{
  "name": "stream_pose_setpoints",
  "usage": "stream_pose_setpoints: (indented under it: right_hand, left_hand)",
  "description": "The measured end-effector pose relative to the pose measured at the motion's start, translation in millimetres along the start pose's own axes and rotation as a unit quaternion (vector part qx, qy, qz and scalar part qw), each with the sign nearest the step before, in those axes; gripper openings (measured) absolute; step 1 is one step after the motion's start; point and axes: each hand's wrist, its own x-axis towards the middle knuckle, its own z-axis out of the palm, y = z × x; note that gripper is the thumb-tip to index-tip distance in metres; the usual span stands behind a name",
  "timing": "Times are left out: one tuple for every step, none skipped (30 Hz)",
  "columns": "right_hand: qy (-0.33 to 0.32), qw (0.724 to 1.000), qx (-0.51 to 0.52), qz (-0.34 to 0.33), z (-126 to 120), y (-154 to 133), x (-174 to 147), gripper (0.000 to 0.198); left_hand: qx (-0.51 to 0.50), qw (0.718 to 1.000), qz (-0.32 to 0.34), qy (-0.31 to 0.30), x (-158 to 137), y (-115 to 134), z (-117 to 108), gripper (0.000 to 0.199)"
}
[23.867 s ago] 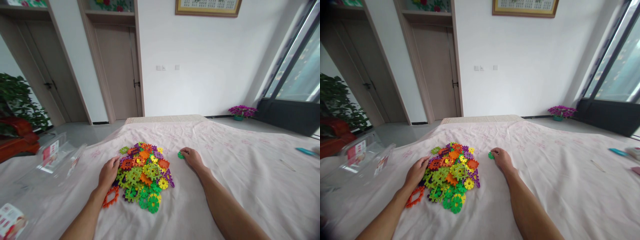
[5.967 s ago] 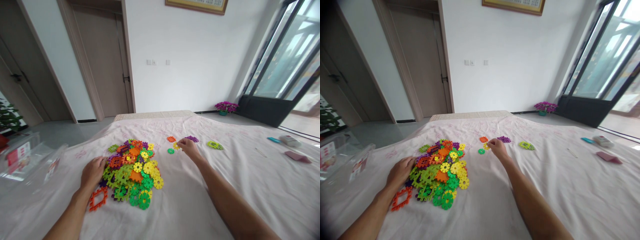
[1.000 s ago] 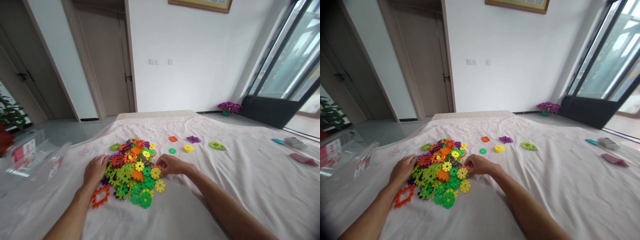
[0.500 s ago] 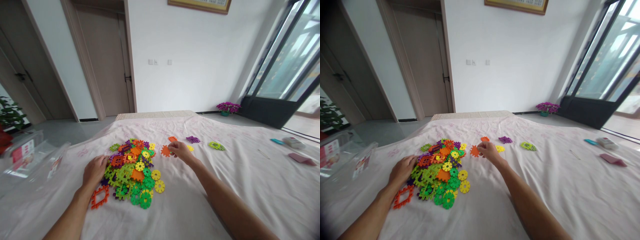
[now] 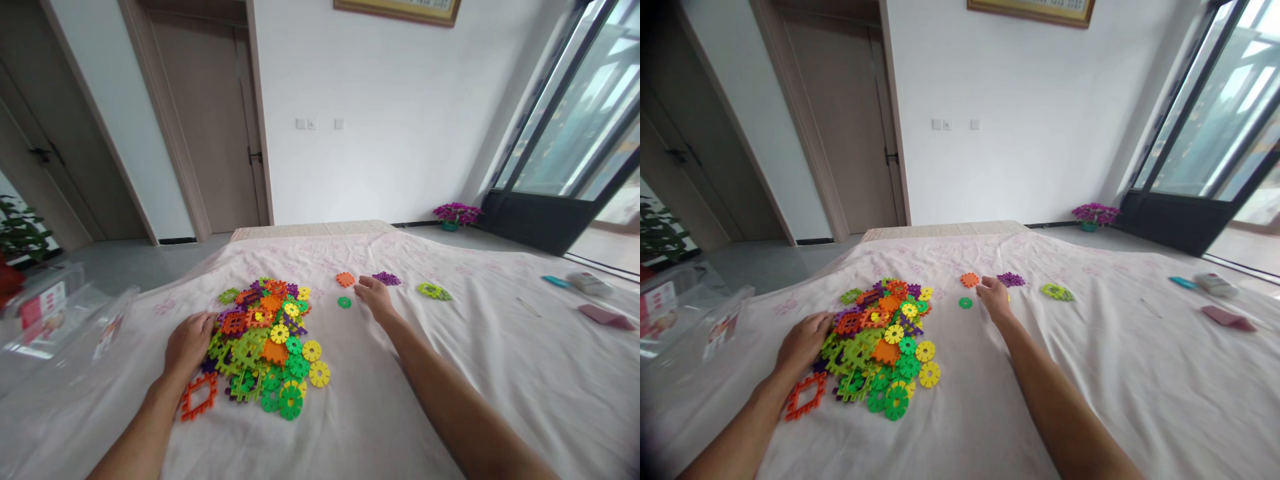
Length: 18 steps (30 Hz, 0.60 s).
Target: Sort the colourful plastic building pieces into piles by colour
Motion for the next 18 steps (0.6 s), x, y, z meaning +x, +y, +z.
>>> stream_pose_setpoints:
  right_hand:
    - [0.001,1.000,-0.014,-0.007,0,0,-2,0.037]
    - [-0.007,1.000,-0.020,-0.010,1,-2,-5,0.036]
    - [-0.030,0.999,-0.022,-0.014,2,-5,-9,0.034]
    - [-0.072,0.997,-0.028,-0.021,4,-9,-14,0.032]
    - [-0.123,0.991,-0.036,-0.027,6,-15,-20,0.029]
    - [-0.179,0.982,-0.048,-0.031,9,-21,-27,0.028]
    - [-0.233,0.970,-0.058,-0.033,12,-27,-34,0.026]
    - [-0.280,0.957,-0.063,-0.035,16,-33,-41,0.025]
    - [-0.321,0.944,-0.064,-0.038,19,-38,-48,0.024]
    - [-0.355,0.931,-0.067,-0.043,23,-42,-54,0.024]
    - [-0.383,0.920,-0.072,-0.051,26,-45,-60,0.025]
    - [-0.406,0.908,-0.082,-0.063,28,-48,-65,0.028]
    - [-0.426,0.896,-0.097,-0.078,30,-49,-69,0.031]
    - [-0.443,0.883,-0.117,-0.099,32,-51,-73,0.035]
    - [-0.455,0.871,-0.138,-0.124,34,-52,-76,0.039]
    - [-0.462,0.860,-0.156,-0.151,35,-52,-78,0.041]
    - [-0.468,0.849,-0.173,-0.175,36,-53,-80,0.042]
    - [-0.472,0.840,-0.187,-0.194,37,-53,-82,0.042]
  left_hand:
    - [0.001,1.000,-0.001,0.002,0,0,0,0.047]
    - [0.002,1.000,-0.001,0.004,0,0,0,0.047]
    - [0.004,1.000,0.000,0.006,0,0,0,0.047]
    - [0.005,1.000,0.001,0.008,0,0,0,0.047]
    - [0.006,1.000,0.002,0.008,0,-1,0,0.047]
    - [0.007,1.000,0.003,0.008,0,-1,0,0.047]
    - [0.007,1.000,0.004,0.007,0,-1,0,0.047]
    - [0.008,1.000,0.004,0.006,0,-1,0,0.047]
    - [0.008,1.000,0.004,0.006,0,-1,1,0.047]
    - [0.008,1.000,0.004,0.006,0,-1,1,0.047]
    - [0.009,1.000,0.004,0.007,0,-1,1,0.047]
    - [0.011,1.000,0.004,0.009,0,-2,0,0.047]
    - [0.012,1.000,0.005,0.009,0,-1,0,0.047]
    - [0.015,1.000,0.006,0.009,0,-1,0,0.047]
    - [0.017,1.000,0.006,0.007,0,-1,0,0.047]
    - [0.019,1.000,0.005,0.004,0,-1,0,0.048]
    - [0.020,1.000,0.004,0.001,0,-1,0,0.048]
    - [0.020,1.000,0.003,-0.001,0,-1,0,0.049]
